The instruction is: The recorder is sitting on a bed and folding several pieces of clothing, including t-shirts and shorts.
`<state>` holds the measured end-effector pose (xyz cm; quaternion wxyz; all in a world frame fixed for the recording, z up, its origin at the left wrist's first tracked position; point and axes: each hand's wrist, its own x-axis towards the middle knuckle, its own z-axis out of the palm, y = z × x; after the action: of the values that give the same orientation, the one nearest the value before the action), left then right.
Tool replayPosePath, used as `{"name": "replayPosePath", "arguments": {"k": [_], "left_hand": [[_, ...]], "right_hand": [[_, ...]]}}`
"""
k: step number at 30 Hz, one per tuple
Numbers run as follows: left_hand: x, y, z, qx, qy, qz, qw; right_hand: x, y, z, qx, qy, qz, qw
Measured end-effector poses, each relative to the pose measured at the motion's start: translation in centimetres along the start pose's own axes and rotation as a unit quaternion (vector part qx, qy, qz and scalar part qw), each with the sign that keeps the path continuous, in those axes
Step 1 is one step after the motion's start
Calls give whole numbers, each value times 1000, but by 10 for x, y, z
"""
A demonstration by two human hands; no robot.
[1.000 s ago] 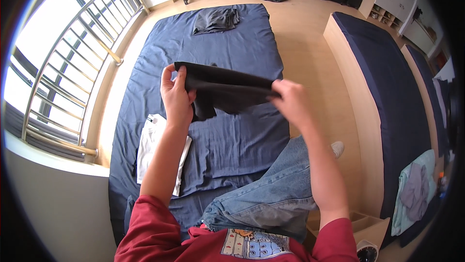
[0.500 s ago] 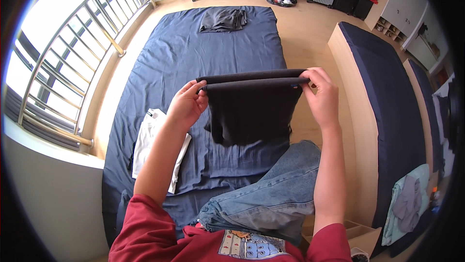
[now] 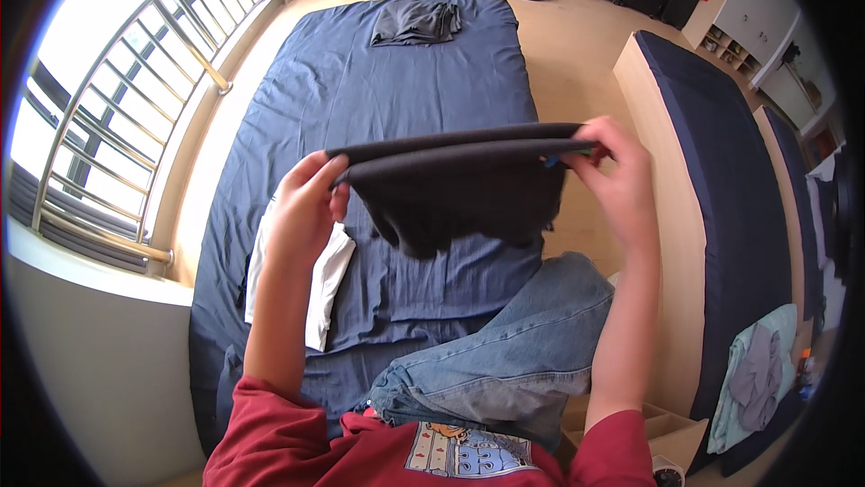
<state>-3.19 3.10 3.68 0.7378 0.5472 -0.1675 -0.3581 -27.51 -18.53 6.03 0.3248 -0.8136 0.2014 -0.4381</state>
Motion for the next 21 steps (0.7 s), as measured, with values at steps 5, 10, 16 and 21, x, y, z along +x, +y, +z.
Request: {"name": "replayPosePath", "arguments": {"k": [5, 10, 16, 21], "left_hand": [[73, -54, -53, -200, 3, -133, 971], [67, -22, -16, -117, -7, 64, 991], [25, -24, -23, 86, 4, 242, 966], [-29, -115, -69, 173, -13, 98, 980]], "right_hand": [[12, 20, 38, -69, -97, 49, 992], [29, 33, 47, -23, -44, 40, 998], [16, 28, 46, -23, 23, -60, 998], [-42, 72, 46, -151, -308, -1, 939]]}}
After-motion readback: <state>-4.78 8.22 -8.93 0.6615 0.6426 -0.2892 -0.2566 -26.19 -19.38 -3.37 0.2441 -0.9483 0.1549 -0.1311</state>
